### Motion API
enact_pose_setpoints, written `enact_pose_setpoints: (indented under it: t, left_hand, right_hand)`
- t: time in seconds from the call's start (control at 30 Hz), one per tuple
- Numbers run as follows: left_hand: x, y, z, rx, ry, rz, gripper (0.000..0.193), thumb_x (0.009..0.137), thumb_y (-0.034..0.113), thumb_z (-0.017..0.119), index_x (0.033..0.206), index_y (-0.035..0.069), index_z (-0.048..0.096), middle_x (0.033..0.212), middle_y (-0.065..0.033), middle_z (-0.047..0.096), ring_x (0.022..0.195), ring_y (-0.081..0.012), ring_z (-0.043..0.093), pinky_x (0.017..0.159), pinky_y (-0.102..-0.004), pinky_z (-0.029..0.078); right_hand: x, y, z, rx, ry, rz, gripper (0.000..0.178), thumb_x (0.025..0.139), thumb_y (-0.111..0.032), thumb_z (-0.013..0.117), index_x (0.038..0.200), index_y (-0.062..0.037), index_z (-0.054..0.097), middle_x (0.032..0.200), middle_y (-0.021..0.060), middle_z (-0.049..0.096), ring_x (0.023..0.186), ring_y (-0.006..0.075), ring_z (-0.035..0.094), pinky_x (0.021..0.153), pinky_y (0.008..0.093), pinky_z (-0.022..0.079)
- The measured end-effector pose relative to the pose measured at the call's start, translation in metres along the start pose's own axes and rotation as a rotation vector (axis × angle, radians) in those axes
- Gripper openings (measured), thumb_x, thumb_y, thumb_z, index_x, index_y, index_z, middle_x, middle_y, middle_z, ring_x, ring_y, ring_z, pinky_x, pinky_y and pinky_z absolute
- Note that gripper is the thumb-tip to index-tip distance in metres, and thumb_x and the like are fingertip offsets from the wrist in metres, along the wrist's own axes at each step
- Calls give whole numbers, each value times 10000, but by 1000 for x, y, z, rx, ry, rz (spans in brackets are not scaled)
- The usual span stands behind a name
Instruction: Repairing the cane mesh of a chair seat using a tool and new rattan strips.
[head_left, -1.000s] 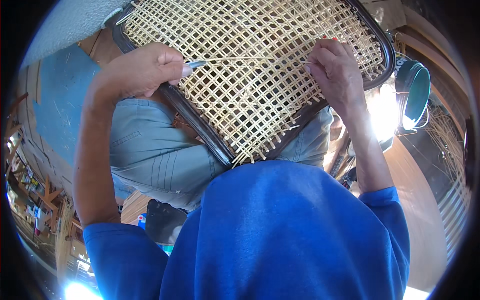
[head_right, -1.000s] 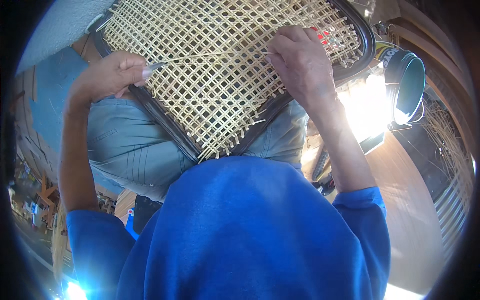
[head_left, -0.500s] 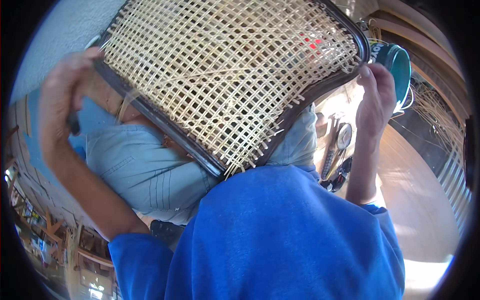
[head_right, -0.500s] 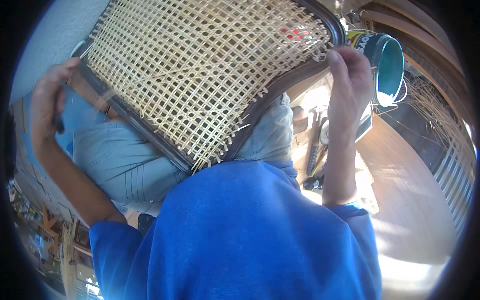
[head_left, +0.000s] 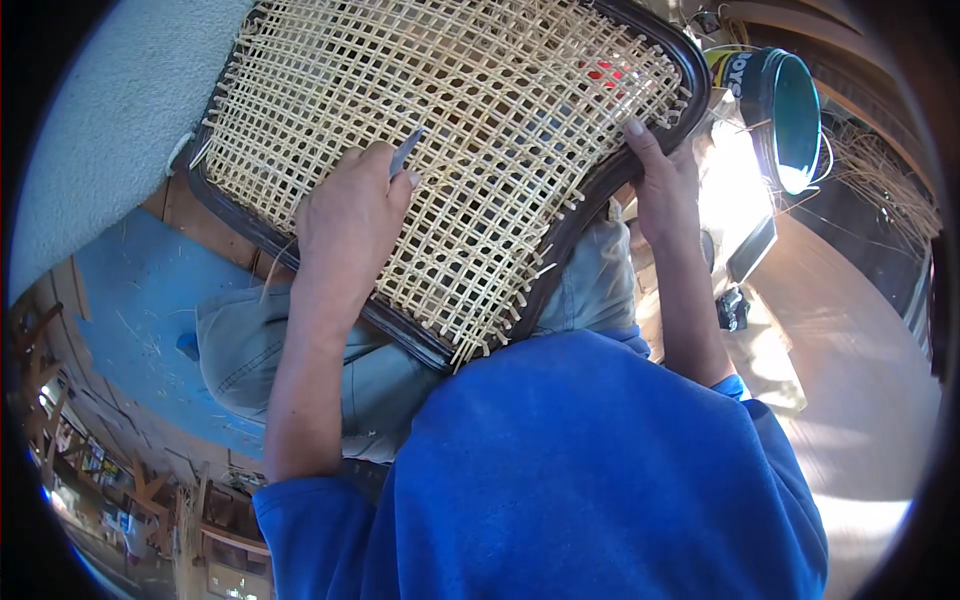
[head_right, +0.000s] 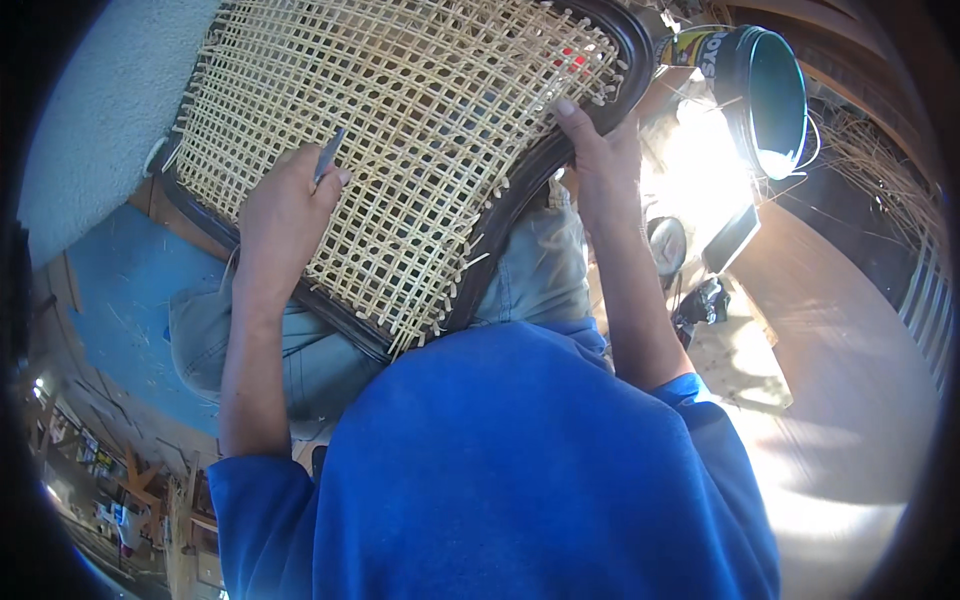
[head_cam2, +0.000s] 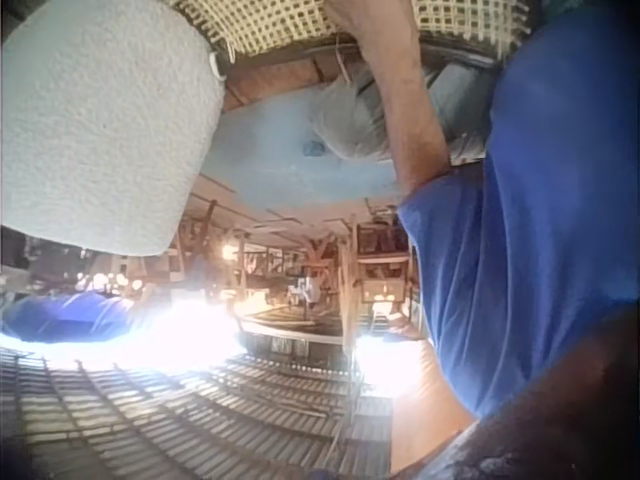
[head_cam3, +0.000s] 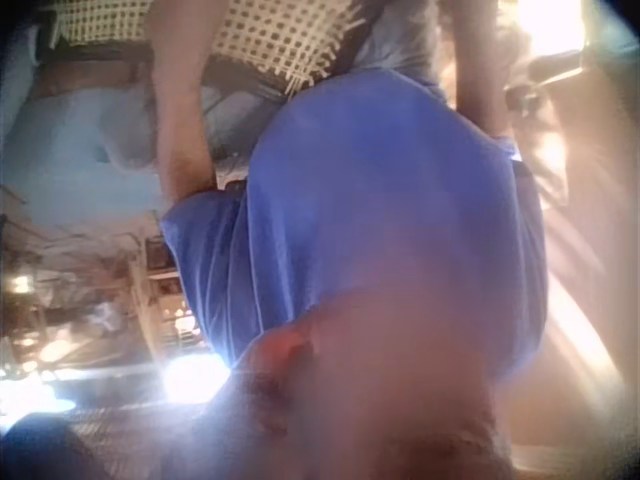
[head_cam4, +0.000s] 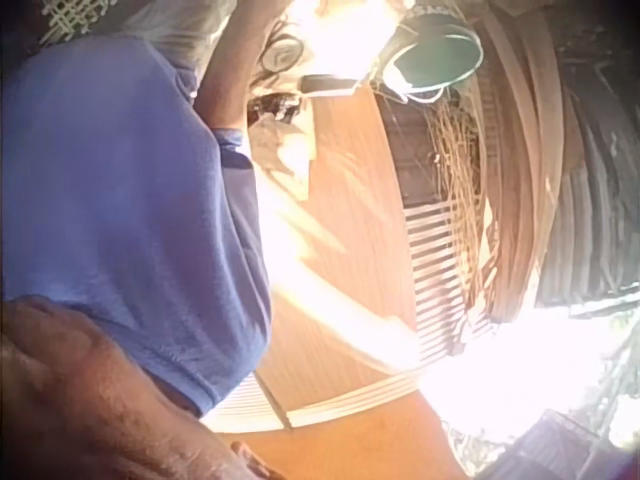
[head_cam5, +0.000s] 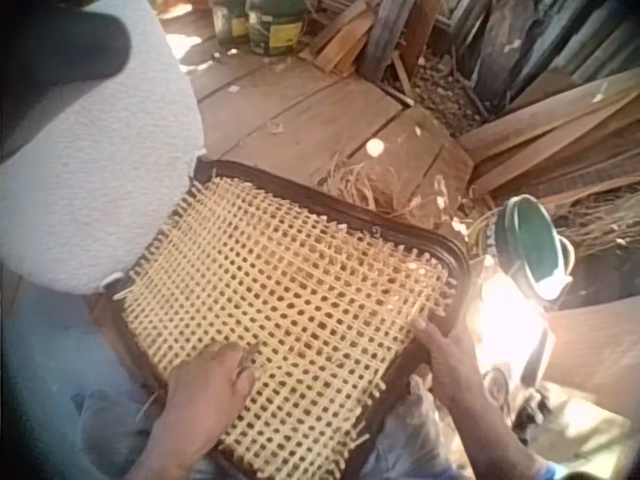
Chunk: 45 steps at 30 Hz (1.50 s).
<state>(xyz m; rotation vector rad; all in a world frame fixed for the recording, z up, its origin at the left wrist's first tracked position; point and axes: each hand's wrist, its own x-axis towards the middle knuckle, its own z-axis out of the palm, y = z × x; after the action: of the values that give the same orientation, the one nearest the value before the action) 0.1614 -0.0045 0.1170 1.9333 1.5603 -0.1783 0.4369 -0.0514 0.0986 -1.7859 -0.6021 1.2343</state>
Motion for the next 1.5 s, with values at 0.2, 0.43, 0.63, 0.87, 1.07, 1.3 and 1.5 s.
enact_pose_setpoints:
  t: [0.2, 0.43, 0.63, 0.87, 1.07, 1.3, 1.5]
  left_hand:
    - [-1, 6, -8, -9, -66, 43, 221, 864, 246, 531, 896, 29, 554, 853, -156, 586, 775, -356, 593, 695, -458, 455]
    - [22, 4, -10, -182, -250, -120, 429, 809, 450, 594, 746, 25, 579, 638, -147, 579, 645, -320, 587, 599, -416, 440]
    - [23, -5, -6, -166, -231, -61, 435, 826, 455, 578, 715, 35, 585, 590, -141, 554, 596, -318, 566, 575, -428, 425]
    - [25, -5, -6, -190, -282, -68, 392, 838, 412, 566, 725, 37, 587, 594, -148, 553, 600, -320, 563, 580, -431, 425]
    - [24, -10, -3, -247, -231, -76, 355, 839, 376, 562, 750, 33, 589, 588, -151, 544, 584, -317, 550, 582, -428, 421]
    - [-33, 27, -31, -1039, 165, -189, 461, 927, 416, 416, 907, 11, 635, 572, -24, 565, 522, -105, 528, 501, -268, 403]
    - [-49, 85, 33, -1081, 77, 39, 363, 945, 314, 414, 1028, 28, 621, 903, -137, 658, 836, -229, 633, 739, -329, 481]
  right_hand:
    - [1, 3, -4, 89, -8, -35, 421, 855, -194, 634, 1178, 35, 491, 1045, 111, 606, 934, 180, 602, 846, 300, 490]
    - [9, 5, -14, 28, -26, 38, 438, 826, -176, 671, 1161, 50, 502, 1039, 112, 614, 934, 180, 605, 857, 305, 489]
    - [10, 1, -12, 13, -57, 24, 418, 827, -177, 668, 1143, 50, 516, 1033, 111, 614, 925, 176, 606, 859, 302, 488]
    - [5, -1, -11, 5, -66, 32, 398, 837, -187, 657, 1130, 46, 521, 1012, 99, 615, 934, 167, 598, 861, 297, 476]
    - [6, -5, -7, 24, -63, -41, 389, 853, -220, 634, 1125, 38, 528, 987, 87, 619, 896, 158, 604, 826, 283, 487]
    - [-38, -32, -28, -717, -207, 179, 439, 906, -386, 514, 1019, 28, 607, 898, 97, 632, 785, 145, 604, 628, 249, 468]
    - [-90, -33, 21, -226, -639, 23, 506, 859, -404, 584, 1125, 26, 566, 975, 114, 633, 919, 177, 588, 804, 294, 455]
